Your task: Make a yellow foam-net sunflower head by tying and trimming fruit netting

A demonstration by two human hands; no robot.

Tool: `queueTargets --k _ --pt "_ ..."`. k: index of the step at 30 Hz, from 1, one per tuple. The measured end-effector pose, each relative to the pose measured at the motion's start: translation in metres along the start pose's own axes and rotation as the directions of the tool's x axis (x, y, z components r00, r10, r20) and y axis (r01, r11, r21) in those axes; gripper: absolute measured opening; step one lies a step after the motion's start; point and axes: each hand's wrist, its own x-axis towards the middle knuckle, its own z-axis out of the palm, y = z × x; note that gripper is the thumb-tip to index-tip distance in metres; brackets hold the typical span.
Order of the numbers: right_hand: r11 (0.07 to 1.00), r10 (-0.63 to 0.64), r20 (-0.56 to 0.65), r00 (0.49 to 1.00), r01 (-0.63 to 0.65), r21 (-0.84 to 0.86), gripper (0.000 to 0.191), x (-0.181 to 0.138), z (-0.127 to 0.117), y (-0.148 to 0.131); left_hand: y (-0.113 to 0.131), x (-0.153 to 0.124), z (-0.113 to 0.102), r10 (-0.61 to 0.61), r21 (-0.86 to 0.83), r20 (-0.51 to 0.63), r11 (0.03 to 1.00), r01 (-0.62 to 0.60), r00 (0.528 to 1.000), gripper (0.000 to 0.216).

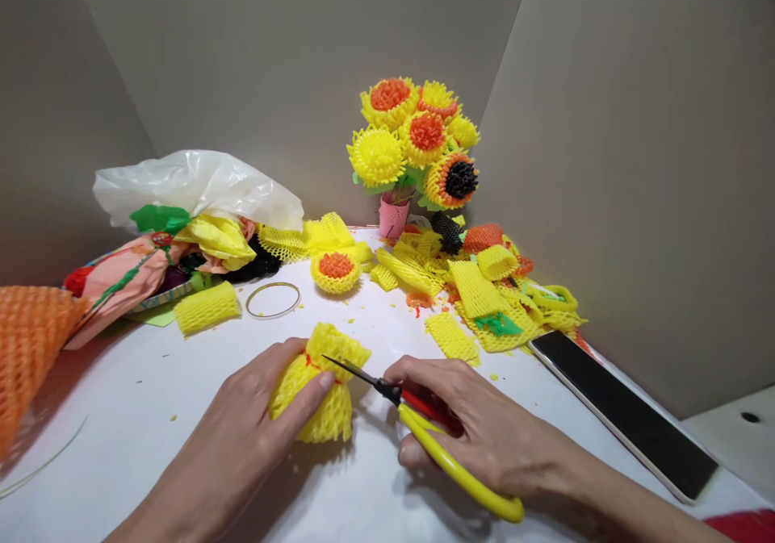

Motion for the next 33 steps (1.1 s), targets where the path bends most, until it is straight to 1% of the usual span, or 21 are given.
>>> queueTargets --k 4,8,12,17,22,25,28,31,33 --pt "1.0 0.017 -0.014 1.0 -0.017 -0.003 0.025 0.001 0.003 -0.002 -0.002 0.0 0.002 0.004 0.017 0.016 1.0 -0.005 1.0 0.059" --pt "1.0 0.027 -0.04 0.999 -0.027 -0.005 0.027 0.001 0.005 -0.001 -0.002 -0.001 0.001 -0.017 0.029 -0.002 0.999 0.017 1.0 0.063" --pt "1.0 0.003 -0.039 0.999 -0.004 -0.028 0.024 0.001 0.007 0.003 -0.003 0.0 0.002 -0.027 0.041 -0.009 0.999 0.027 1.0 0.066" --pt "0.998 -0.028 -0.059 0.998 0.024 -0.066 0.025 0.002 0.009 0.008 -0.004 0.0 0.004 -0.003 0.067 -0.029 0.998 0.005 1.0 0.064" --pt "0.996 -0.039 -0.072 0.997 0.034 -0.079 0.023 0.001 0.012 0.009 0.0 0.002 0.004 0.035 0.085 -0.016 0.996 -0.034 0.999 0.058" --pt "0.996 -0.044 -0.073 0.996 0.038 -0.083 0.025 0.002 0.012 0.01 0.004 0.002 0.002 0.044 0.044 0.003 0.998 -0.044 0.999 0.055" --pt "0.997 -0.039 -0.074 0.996 0.034 -0.073 0.023 0.004 0.01 0.011 0.006 0.0 0.0 0.023 -0.021 -0.016 1.0 -0.023 1.0 0.056" --pt "0.997 -0.026 -0.086 0.996 0.02 -0.075 0.021 0.005 0.006 0.011 0.007 -0.002 -0.003 -0.001 -0.19 -0.022 0.982 -0.004 1.0 0.053" --pt "0.997 -0.035 -0.09 0.995 0.029 -0.065 0.025 0.006 0.004 0.011 0.01 -0.002 -0.006 -0.008 -0.351 0.013 0.936 0.012 1.0 0.05"
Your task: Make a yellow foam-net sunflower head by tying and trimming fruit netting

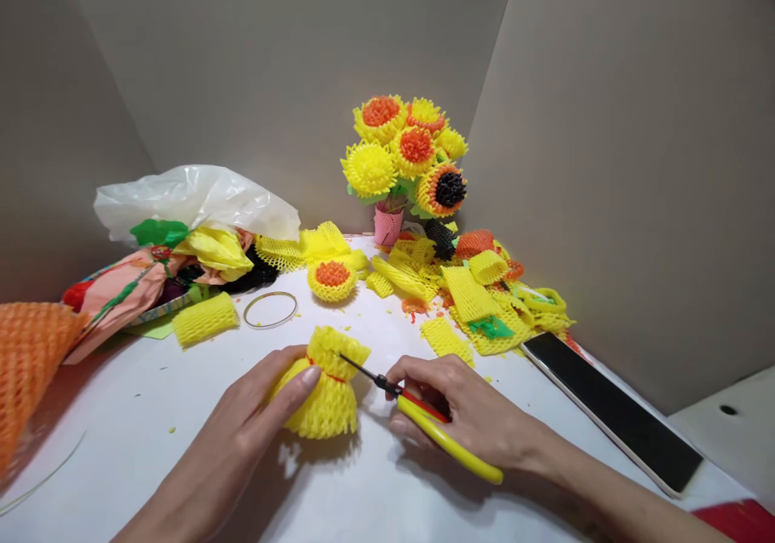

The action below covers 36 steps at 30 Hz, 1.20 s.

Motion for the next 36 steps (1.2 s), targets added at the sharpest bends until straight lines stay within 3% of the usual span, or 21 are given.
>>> queueTargets --k 2,5,9,12,23,26,31,36 --pt "0.999 -0.02 0.009 1.0 0.02 0.025 0.031 0.0 -0.003 0.0 0.005 0.0 -0.001 -0.08 -0.187 0.031 0.979 0.084 0.996 0.048" --pt "0.997 -0.038 0.016 0.999 0.037 0.066 0.035 0.001 -0.005 -0.001 0.014 0.001 -0.002 -0.258 -0.416 0.121 0.863 0.285 0.959 0.047" --pt "0.995 -0.039 0.023 0.999 0.037 0.088 0.036 0.0 -0.008 -0.002 0.017 0.004 -0.006 -0.283 -0.474 0.316 0.779 0.409 0.906 0.044" --pt "0.996 -0.022 0.044 0.999 0.018 0.085 0.036 -0.002 -0.01 -0.003 0.015 0.006 -0.009 -0.257 -0.48 0.354 0.775 0.411 0.899 0.041" --pt "0.999 -0.012 0.101 0.995 0.006 0.052 0.037 -0.007 -0.018 -0.004 0.015 0.005 -0.011 -0.255 -0.528 0.32 0.752 0.395 0.912 0.046" --pt "0.999 -0.024 0.113 0.993 0.018 0.049 0.033 -0.007 -0.016 -0.004 0.011 0.004 -0.008 -0.251 -0.505 0.31 0.774 0.382 0.917 0.052" --pt "0.998 -0.017 0.117 0.993 0.01 0.061 0.033 -0.005 -0.013 -0.004 0.013 -0.001 -0.001 -0.221 -0.505 0.197 0.812 0.292 0.955 0.048" --pt "0.998 0.027 0.128 0.991 -0.034 0.056 0.037 -0.004 -0.012 -0.004 0.016 0.001 -0.001 -0.242 -0.402 0.209 0.862 0.309 0.947 0.039"
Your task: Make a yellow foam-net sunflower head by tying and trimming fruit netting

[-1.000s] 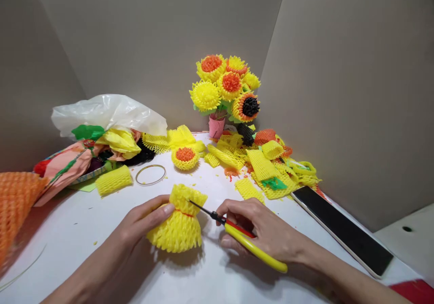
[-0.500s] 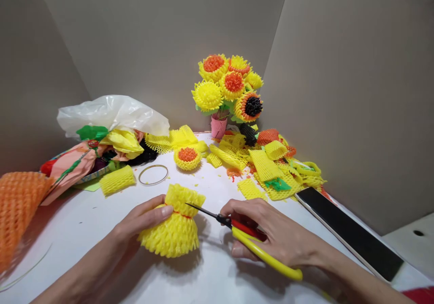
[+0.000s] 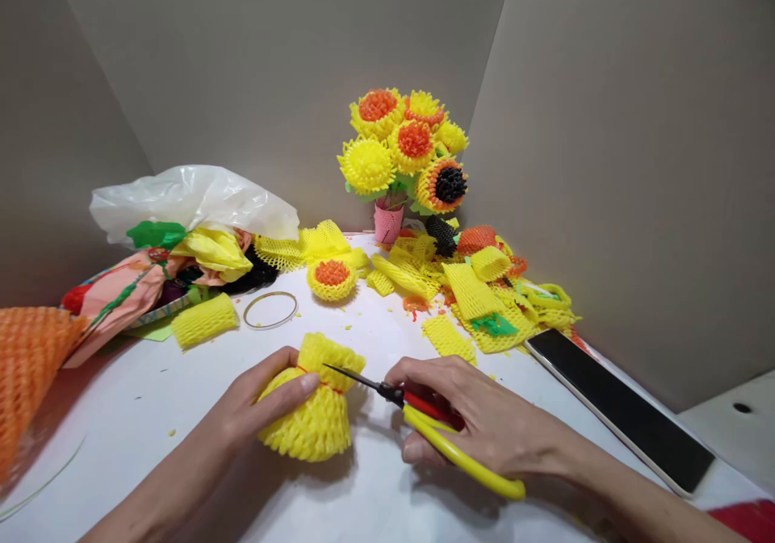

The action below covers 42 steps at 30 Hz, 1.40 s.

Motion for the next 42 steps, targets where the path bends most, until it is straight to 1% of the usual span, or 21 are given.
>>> queueTargets --k 4,6,8,12,18,21,25,28,30,32,37,39,42 --pt "1.0 0.004 0.014 1.0 -0.004 -0.003 0.037 0.0 0.001 0.001 -0.003 0.004 -0.004 0.041 0.234 0.011 0.971 -0.042 0.999 0.04" --pt "1.0 0.005 0.015 1.0 -0.004 -0.006 0.037 0.001 0.002 0.001 -0.005 0.005 -0.005 0.067 0.296 -0.004 0.953 -0.063 0.998 0.043" --pt "1.0 0.005 0.004 1.0 -0.005 -0.012 0.038 0.002 0.004 0.002 -0.005 0.006 -0.004 0.08 0.324 -0.022 0.944 -0.069 0.997 0.045" --pt "1.0 0.001 -0.031 1.0 0.0 0.009 0.035 0.005 0.008 0.004 -0.004 0.005 -0.002 0.081 0.318 -0.021 0.945 -0.07 0.997 0.045" --pt "0.998 -0.059 -0.083 0.995 0.058 -0.014 0.019 0.006 0.01 0.006 -0.003 0.003 0.0 0.061 0.278 -0.021 0.959 -0.053 0.998 0.044" --pt "0.998 -0.068 -0.098 0.993 0.067 -0.013 0.019 0.005 0.01 0.006 -0.004 0.004 -0.002 0.066 0.275 -0.018 0.96 -0.059 0.998 0.042" --pt "0.996 -0.084 -0.107 0.991 0.079 -0.046 0.018 0.003 0.012 0.008 -0.005 0.005 -0.006 0.046 0.29 0.027 0.956 -0.052 0.999 0.041" --pt "0.996 -0.085 -0.1 0.991 0.082 -0.031 0.017 0.003 0.013 0.009 -0.006 0.007 -0.008 0.041 0.27 0.022 0.962 -0.046 0.999 0.044" --pt "0.997 -0.074 -0.091 0.993 0.074 -0.01 0.018 0.002 0.013 0.009 -0.006 0.007 -0.008 0.046 0.251 0.009 0.967 -0.047 0.999 0.045" --pt "0.998 -0.059 -0.084 0.995 0.059 -0.009 0.02 0.003 0.013 0.008 -0.006 0.007 -0.007 0.046 0.235 0.021 0.971 -0.049 0.999 0.044" --pt "0.999 -0.004 -0.053 0.999 0.002 -0.035 0.033 0.003 0.007 0.003 -0.003 0.004 -0.004 0.028 0.185 0.047 0.982 -0.036 0.998 0.041" --pt "1.0 0.014 -0.024 1.0 -0.015 -0.023 0.036 0.002 0.005 0.0 -0.003 0.004 -0.004 0.052 0.218 0.042 0.974 -0.06 0.998 0.042" --pt "0.999 0.036 0.008 0.999 -0.036 -0.019 0.038 0.002 0.002 -0.003 -0.006 0.005 -0.005 0.145 0.353 -0.009 0.926 -0.133 0.989 0.045"
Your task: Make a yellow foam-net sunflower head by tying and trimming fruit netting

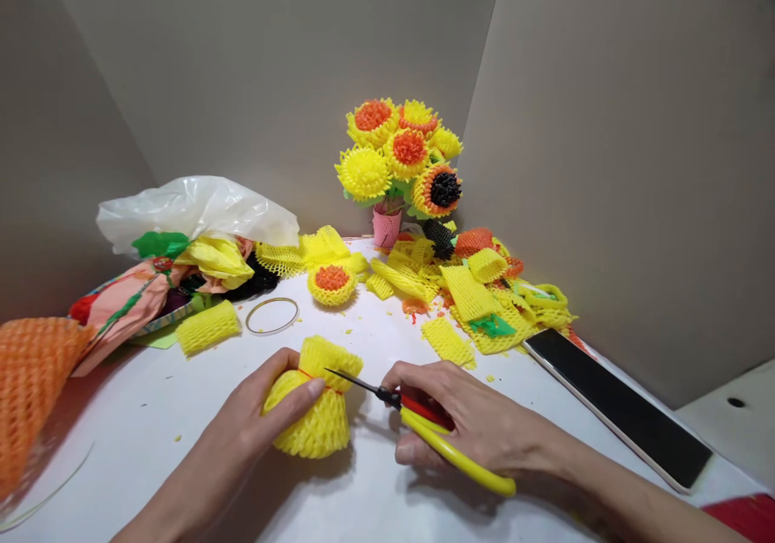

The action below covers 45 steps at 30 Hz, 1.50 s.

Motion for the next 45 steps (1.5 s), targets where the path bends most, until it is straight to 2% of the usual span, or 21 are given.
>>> queueTargets --k 5,9,16,24,33,36,39,42,45 --pt "1.0 0.019 0.007 1.0 -0.019 -0.006 0.043 0.001 0.003 0.001 -0.005 0.0 0.001 0.07 0.201 -0.109 0.978 -0.047 0.992 0.045" --pt "1.0 0.007 -0.015 1.0 -0.007 -0.002 0.047 0.003 0.009 0.004 -0.006 -0.001 0.002 0.077 0.269 -0.12 0.962 -0.042 0.99 0.04" --pt "1.0 -0.03 -0.046 0.998 0.03 0.0 0.04 0.006 0.012 0.005 -0.005 0.0 0.003 0.09 0.372 -0.134 0.928 -0.034 0.987 0.033" --pt "0.997 -0.075 -0.094 0.993 0.077 0.022 0.038 0.009 0.016 0.012 -0.005 0.002 0.002 0.046 0.437 -0.113 0.899 0.008 0.992 0.051" --pt "0.993 -0.116 -0.1 0.988 0.116 -0.001 0.033 0.008 0.015 0.013 -0.005 0.003 0.003 0.065 0.445 -0.128 0.896 -0.001 0.99 0.049" --pt "0.991 -0.136 -0.116 0.984 0.137 -0.005 0.033 0.008 0.015 0.014 -0.003 0.002 0.003 0.067 0.316 -0.115 0.948 -0.027 0.991 0.048" --pt "0.986 -0.159 -0.132 0.978 0.163 0.022 0.032 0.009 0.014 0.017 0.003 0.0 0.002 0.022 -0.044 -0.047 0.999 -0.025 0.999 0.041" --pt "0.983 -0.175 -0.157 0.972 0.182 0.035 0.033 0.01 0.012 0.019 0.009 -0.001 -0.002 -0.086 -0.36 0.013 0.929 0.085 0.996 0.034" --pt "0.98 -0.183 -0.169 0.969 0.193 0.044 0.033 0.011 0.011 0.02 0.009 0.002 -0.008 -0.19 -0.512 0.047 0.839 0.187 0.981 0.031"
